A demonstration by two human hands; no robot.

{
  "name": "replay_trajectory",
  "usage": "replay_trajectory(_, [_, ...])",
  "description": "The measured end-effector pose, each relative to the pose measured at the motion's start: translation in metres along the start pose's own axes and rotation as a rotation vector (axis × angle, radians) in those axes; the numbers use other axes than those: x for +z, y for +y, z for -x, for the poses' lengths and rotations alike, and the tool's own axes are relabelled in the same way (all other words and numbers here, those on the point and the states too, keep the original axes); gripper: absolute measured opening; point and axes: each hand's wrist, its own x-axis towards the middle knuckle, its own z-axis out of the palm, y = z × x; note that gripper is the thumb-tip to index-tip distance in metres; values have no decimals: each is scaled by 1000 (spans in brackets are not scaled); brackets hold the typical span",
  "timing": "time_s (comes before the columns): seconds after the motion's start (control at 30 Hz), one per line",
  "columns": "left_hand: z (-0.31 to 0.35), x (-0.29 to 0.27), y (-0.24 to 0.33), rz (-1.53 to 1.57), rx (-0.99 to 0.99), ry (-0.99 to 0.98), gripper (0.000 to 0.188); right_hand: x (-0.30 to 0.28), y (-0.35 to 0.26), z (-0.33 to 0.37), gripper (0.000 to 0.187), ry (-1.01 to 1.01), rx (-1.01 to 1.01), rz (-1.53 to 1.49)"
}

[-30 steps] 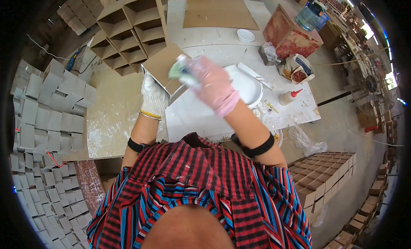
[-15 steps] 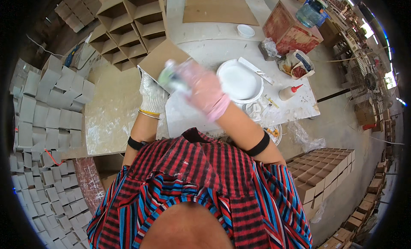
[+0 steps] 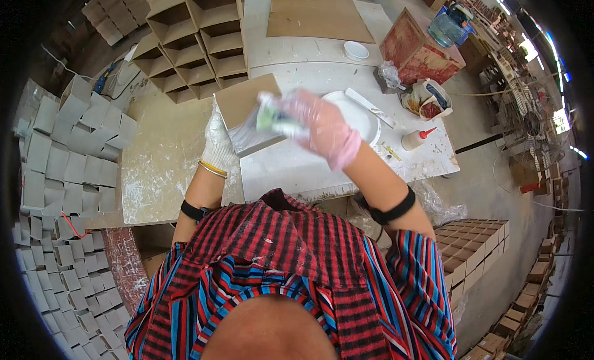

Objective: The person applies a white substance to the interior and exterior of a wooden box, wipes the surfaces with a cloth, and then stacks it onto a pile of similar boxes.

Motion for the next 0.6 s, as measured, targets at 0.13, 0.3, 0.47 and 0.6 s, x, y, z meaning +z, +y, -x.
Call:
replay_trajectory(0.13, [3, -2, 4, 32, -105, 15, 67, -3, -1, -5, 47, -60, 117, -25])
replay_trajectory(0.3, [1, -8, -4, -264, 55, 77, 66, 5, 15, -21, 47, 84, 118, 9])
replay_trajectory(0.47, [5, -24, -7, -6, -28, 10, 63, 16, 10, 3, 45, -52, -103, -109])
replay_trajectory(0.6, [5, -24, -15, -173, -50, 196, 62, 18, 37, -18, 44, -56, 402, -77])
